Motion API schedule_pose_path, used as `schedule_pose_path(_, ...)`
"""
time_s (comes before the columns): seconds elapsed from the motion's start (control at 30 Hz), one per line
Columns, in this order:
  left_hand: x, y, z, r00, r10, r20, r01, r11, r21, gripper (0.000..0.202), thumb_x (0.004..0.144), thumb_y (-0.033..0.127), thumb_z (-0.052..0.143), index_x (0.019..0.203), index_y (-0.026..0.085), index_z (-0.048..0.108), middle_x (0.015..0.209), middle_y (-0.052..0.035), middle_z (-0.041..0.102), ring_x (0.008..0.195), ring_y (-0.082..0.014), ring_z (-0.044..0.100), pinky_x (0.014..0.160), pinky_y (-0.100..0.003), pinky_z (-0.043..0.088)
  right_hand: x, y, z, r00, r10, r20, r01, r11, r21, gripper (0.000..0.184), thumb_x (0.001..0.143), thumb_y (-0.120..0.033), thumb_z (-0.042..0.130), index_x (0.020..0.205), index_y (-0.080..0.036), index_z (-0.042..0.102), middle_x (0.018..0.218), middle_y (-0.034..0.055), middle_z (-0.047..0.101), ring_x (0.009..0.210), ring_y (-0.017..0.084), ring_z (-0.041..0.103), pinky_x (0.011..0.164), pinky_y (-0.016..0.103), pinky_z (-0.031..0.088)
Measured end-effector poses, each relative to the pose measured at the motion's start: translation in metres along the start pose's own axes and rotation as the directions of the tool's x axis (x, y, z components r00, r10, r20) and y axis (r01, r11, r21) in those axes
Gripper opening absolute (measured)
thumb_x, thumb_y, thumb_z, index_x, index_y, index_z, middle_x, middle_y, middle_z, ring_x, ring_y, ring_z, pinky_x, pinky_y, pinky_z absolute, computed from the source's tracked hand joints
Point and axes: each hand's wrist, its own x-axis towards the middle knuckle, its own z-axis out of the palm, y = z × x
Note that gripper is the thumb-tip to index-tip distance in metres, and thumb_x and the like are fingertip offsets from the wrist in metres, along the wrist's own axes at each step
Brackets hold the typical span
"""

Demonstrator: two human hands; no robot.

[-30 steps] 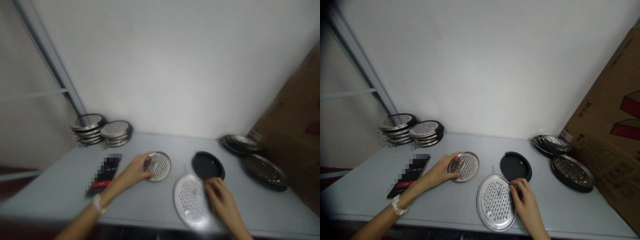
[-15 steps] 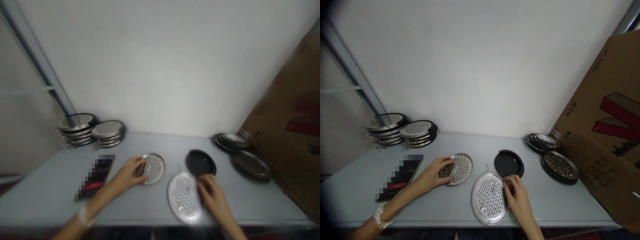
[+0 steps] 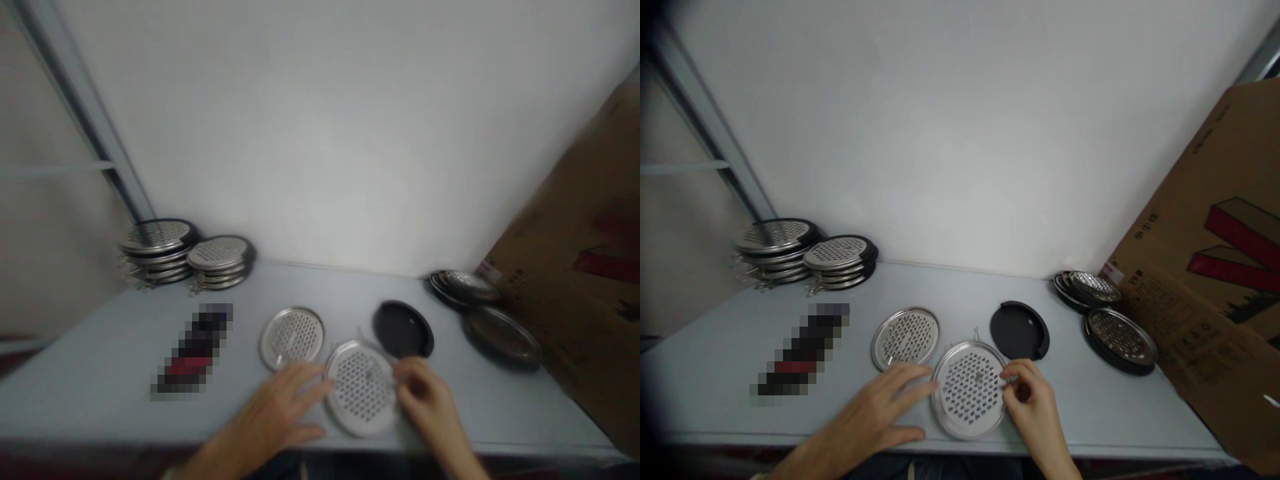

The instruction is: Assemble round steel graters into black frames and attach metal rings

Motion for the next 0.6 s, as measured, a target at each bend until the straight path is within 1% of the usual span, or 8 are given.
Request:
schedule_pose_path(0.1,0.008,0.025,0.012,0.989,0.148,0.017,-0.148,0.988,0.047,0.026,0.098,0.022,0.061,0.123,0.024,0.065,0.107,-0.0074,0.074,0.094,-0.0225,0.070,0.084,-0.035,0.059,0.000,-0.010,-0.003,0.999,0.039,-0.038,-0.036,0.997,0.068,0.013,0.076,-0.032,0.064,0.071,-0.022,0.071,0.085,0.0082,0.072,0.081,0.026,0.069,0.064,0.030,0.055)
schedule_pose_path(0.17,0.010,0.028,0.013,0.982,0.188,-0.023,-0.187,0.982,0.029,0.024,0.101,0.017,0.053,0.120,0.022,0.066,0.095,-0.0062,0.075,0.083,-0.0201,0.069,0.077,-0.031,0.058,0.000,-0.016,-0.006,0.997,0.069,-0.045,-0.063,0.991,0.116,0.021,0.078,-0.041,0.067,0.070,-0.022,0.070,0.077,0.0069,0.070,0.070,0.024,0.067,0.057,0.028,0.053)
schedule_pose_path(0.23,0.010,0.025,0.009,0.978,0.159,-0.135,-0.163,0.986,-0.023,0.026,0.102,0.015,0.050,0.122,0.020,0.066,0.092,-0.0059,0.075,0.083,-0.0200,0.068,0.078,-0.032,0.058,0.000,-0.024,-0.007,0.995,0.099,-0.016,-0.095,0.983,0.156,0.030,0.083,-0.049,0.065,0.075,-0.021,0.071,0.066,0.0035,0.066,0.056,0.020,0.061,0.050,0.026,0.050)
schedule_pose_path(0.3,0.009,0.018,0.004,0.961,0.002,-0.276,-0.034,0.993,-0.112,0.025,0.101,0.018,0.053,0.121,0.022,0.067,0.094,-0.0060,0.076,0.086,-0.0206,0.069,0.084,-0.035,0.059,0.004,-0.034,-0.002,0.996,0.092,0.012,-0.093,0.980,0.175,0.034,0.089,-0.053,0.061,0.087,-0.022,0.073,0.066,0.0027,0.066,0.057,0.020,0.061,0.051,0.026,0.050)
schedule_pose_path(0.37,0.010,0.009,-0.004,0.892,-0.274,-0.360,0.178,0.944,-0.279,0.023,0.099,0.026,0.059,0.120,0.024,0.068,0.094,-0.0050,0.075,0.084,-0.0202,0.069,0.085,-0.036,0.059,0.013,-0.045,0.011,1.000,0.017,0.008,-0.018,0.987,0.157,0.035,0.092,-0.052,0.059,0.102,-0.022,0.073,0.084,0.0065,0.072,0.075,0.023,0.066,0.065,0.029,0.055)
schedule_pose_path(0.47,0.014,-0.012,-0.015,0.708,-0.630,-0.320,0.398,0.730,-0.556,0.039,0.091,0.040,0.067,0.127,0.024,0.063,0.095,-0.0035,0.072,0.075,-0.0179,0.069,0.074,-0.033,0.062,0.039,-0.056,0.043,0.986,-0.164,-0.023,0.165,0.985,0.058,0.041,0.091,-0.045,0.064,0.125,-0.022,0.067,0.105,0.0098,0.071,0.091,0.025,0.064,0.081,0.034,0.054)
schedule_pose_path(0.53,0.015,-0.032,-0.021,0.619,-0.725,-0.304,0.434,0.637,-0.637,0.044,0.088,0.045,0.068,0.125,0.022,0.063,0.101,-0.0045,0.072,0.075,-0.0173,0.069,0.073,-0.032,0.062,0.064,-0.058,0.071,0.973,-0.230,0.032,0.229,0.973,0.025,0.039,0.095,-0.039,0.057,0.129,-0.021,0.064,0.104,0.0094,0.071,0.088,0.023,0.064,0.082,0.034,0.054)
schedule_pose_path(0.6,0.013,-0.053,-0.025,0.585,-0.742,-0.326,0.460,0.635,-0.621,0.039,0.086,0.048,0.069,0.114,0.020,0.067,0.106,-0.0066,0.071,0.080,-0.0183,0.069,0.078,-0.034,0.061,0.090,-0.056,0.100,0.962,-0.207,0.178,0.221,0.973,-0.061,0.033,0.098,-0.033,0.052,0.125,-0.020,0.066,0.109,0.0098,0.072,0.087,0.021,0.066,0.082,0.033,0.054)
